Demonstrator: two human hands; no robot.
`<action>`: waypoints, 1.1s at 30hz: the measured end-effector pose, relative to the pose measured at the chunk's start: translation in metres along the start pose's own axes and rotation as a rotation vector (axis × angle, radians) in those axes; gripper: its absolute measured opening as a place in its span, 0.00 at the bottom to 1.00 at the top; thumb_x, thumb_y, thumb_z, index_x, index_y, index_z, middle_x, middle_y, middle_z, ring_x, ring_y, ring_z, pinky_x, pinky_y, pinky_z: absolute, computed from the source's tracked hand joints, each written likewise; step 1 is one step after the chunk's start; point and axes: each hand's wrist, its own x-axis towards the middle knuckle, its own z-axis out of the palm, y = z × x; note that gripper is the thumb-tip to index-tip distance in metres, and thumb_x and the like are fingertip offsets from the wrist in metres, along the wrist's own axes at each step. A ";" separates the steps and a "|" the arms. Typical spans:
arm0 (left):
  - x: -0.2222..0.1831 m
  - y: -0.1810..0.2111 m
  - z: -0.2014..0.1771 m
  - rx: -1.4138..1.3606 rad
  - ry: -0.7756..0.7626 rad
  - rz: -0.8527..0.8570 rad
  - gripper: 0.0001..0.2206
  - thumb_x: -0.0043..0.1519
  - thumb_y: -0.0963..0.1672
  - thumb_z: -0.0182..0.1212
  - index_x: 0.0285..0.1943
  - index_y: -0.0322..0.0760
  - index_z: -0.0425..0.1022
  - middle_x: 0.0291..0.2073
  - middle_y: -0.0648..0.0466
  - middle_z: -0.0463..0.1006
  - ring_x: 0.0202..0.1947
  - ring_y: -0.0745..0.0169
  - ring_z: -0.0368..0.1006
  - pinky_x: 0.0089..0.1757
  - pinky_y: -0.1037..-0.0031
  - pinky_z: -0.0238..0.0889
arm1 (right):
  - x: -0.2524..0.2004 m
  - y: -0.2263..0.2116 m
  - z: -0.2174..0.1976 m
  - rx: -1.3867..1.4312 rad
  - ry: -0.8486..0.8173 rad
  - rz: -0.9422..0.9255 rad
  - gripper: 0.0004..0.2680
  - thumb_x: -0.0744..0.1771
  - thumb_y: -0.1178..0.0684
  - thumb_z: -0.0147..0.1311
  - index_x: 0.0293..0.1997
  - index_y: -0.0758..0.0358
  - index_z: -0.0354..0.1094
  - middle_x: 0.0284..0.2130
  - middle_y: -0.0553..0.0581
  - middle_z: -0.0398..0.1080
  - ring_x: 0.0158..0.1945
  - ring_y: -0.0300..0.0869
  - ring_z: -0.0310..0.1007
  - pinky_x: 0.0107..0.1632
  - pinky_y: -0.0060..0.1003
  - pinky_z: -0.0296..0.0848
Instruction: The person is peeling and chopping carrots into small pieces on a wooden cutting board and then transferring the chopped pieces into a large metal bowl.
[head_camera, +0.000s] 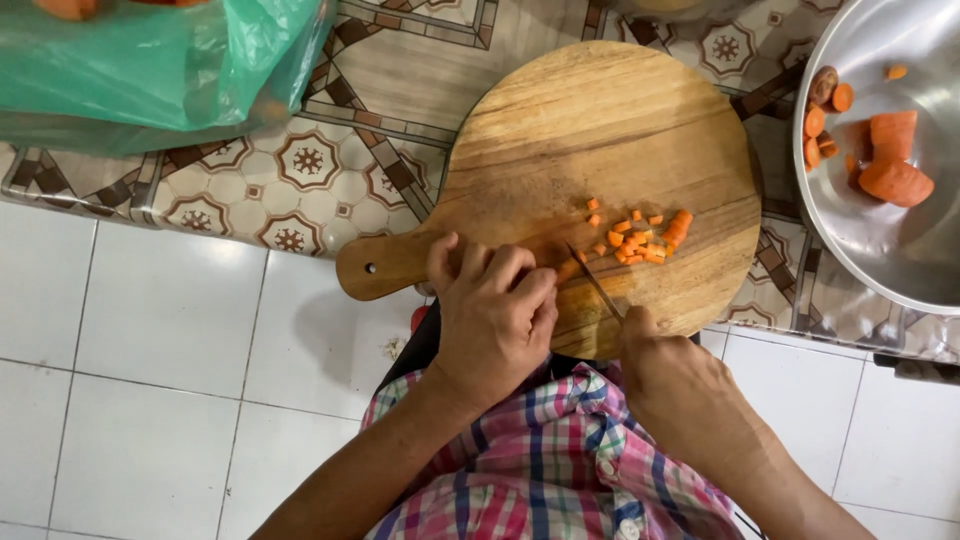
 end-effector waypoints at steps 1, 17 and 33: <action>0.001 0.000 0.001 0.001 0.003 0.003 0.04 0.57 0.40 0.71 0.35 0.42 0.80 0.35 0.59 0.73 0.41 0.54 0.66 0.58 0.46 0.48 | -0.001 -0.001 -0.006 0.000 0.005 0.000 0.06 0.72 0.57 0.32 0.44 0.56 0.57 0.14 0.40 0.63 0.13 0.34 0.59 0.20 0.31 0.66; 0.001 -0.001 0.001 -0.012 -0.012 -0.019 0.05 0.55 0.39 0.69 0.33 0.42 0.78 0.34 0.59 0.71 0.41 0.54 0.65 0.58 0.46 0.48 | 0.004 0.008 0.013 -0.117 0.110 -0.056 0.06 0.72 0.58 0.32 0.41 0.56 0.57 0.12 0.41 0.63 0.11 0.34 0.62 0.15 0.33 0.64; -0.001 0.001 0.003 -0.017 0.025 -0.037 0.04 0.55 0.39 0.69 0.33 0.41 0.79 0.33 0.59 0.71 0.41 0.54 0.66 0.59 0.45 0.47 | -0.004 0.000 0.013 -0.107 0.097 0.012 0.04 0.71 0.53 0.36 0.41 0.54 0.56 0.11 0.43 0.63 0.12 0.38 0.64 0.19 0.38 0.66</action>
